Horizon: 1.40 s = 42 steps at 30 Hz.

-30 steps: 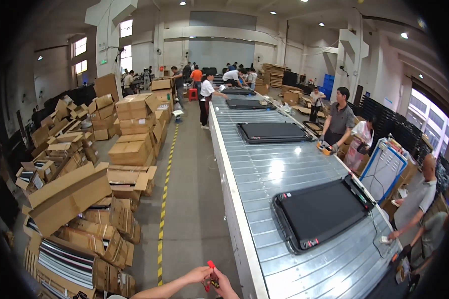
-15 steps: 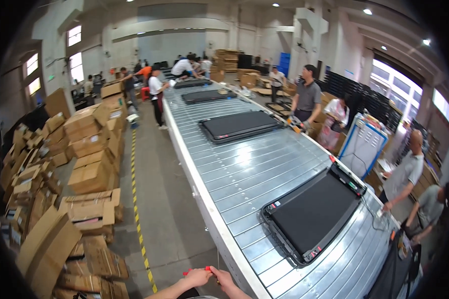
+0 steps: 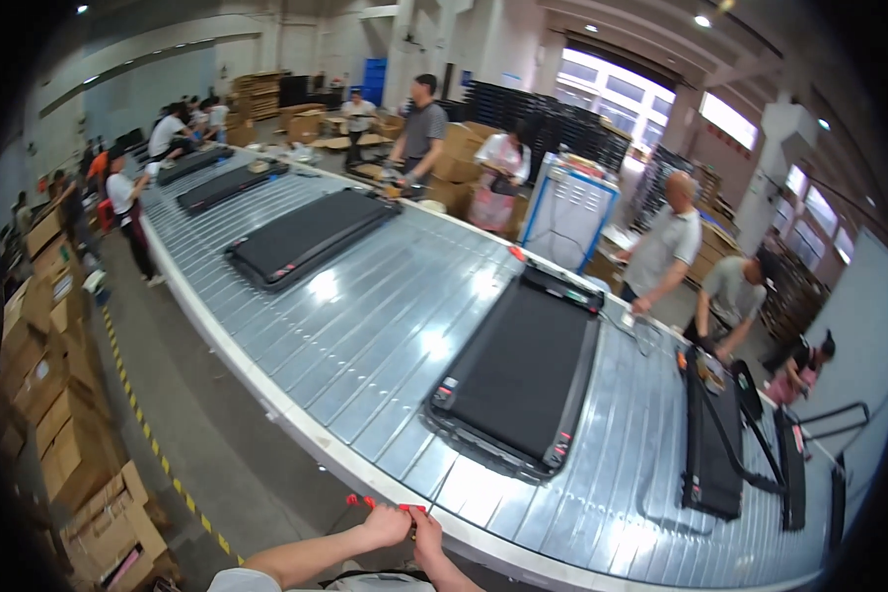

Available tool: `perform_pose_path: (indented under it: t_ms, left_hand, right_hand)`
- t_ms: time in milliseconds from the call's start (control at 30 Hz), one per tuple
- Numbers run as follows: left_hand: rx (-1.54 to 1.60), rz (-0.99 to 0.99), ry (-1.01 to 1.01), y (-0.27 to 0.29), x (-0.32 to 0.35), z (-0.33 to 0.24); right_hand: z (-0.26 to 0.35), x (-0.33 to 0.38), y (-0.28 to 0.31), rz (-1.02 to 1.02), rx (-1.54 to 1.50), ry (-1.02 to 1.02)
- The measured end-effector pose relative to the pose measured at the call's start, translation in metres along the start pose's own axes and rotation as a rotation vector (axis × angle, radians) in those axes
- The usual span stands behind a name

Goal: Assembling the handrail and console components onto a treadmill base on a factory production line.

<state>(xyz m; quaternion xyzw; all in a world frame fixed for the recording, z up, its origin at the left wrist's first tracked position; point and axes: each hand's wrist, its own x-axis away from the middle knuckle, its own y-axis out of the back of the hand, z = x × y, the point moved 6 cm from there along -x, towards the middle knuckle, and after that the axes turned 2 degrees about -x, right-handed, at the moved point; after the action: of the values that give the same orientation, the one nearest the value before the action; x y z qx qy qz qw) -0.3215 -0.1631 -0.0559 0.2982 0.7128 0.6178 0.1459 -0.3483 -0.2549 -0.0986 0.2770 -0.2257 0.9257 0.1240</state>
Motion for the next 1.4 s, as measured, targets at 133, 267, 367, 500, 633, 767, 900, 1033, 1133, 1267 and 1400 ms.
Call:
perform_pose_path:
  t_ms: [133,267,367,500,633,767,900,1033,1133,1267,1400]
  left_hand:
    - [-0.008,-0.149,-0.047,0.019,-0.018,-0.010]
    - [0.123,-0.120,-0.070,0.019,-0.018,0.000]
    - [0.215,-0.110,-0.117,0.001,-0.020,0.007]
    - [0.151,0.023,-0.279,-0.021,-0.021,0.029]
    - [0.159,0.282,-0.380,-0.042,-0.050,0.046]
    - [0.060,0.071,-0.372,-0.051,-0.115,0.067]
    - [-0.014,-0.123,-0.471,-0.045,-0.151,0.073]
    - [0.040,0.216,-0.363,-0.103,-0.149,0.084]
    - [0.031,0.300,-0.340,-0.116,-0.150,0.074]
    - [0.042,0.435,-0.266,-0.117,-0.179,0.063]
    - [0.017,0.357,-0.189,-0.122,-0.191,0.070]
  right_hand:
    - [0.020,-0.017,0.018,-0.143,-0.084,0.219]
    - [0.052,0.010,0.015,-0.178,-0.163,0.261]
    - [0.062,0.022,0.025,-0.201,-0.312,0.267]
    - [0.048,0.037,0.044,-0.424,-0.397,0.337]
    - [0.037,0.058,0.082,-0.516,-0.564,0.432]
    - [0.022,0.097,0.109,-0.674,-0.638,0.433]
    - [0.007,0.138,0.107,-0.819,-0.688,0.464]
    - [-0.007,0.178,0.087,-0.887,-0.698,0.420]
    - [-0.003,0.204,0.055,-0.898,-0.623,0.306]
    - [-0.008,0.203,0.053,-0.870,-0.694,0.288]
    - [0.009,0.198,0.035,-0.834,-0.669,0.282]
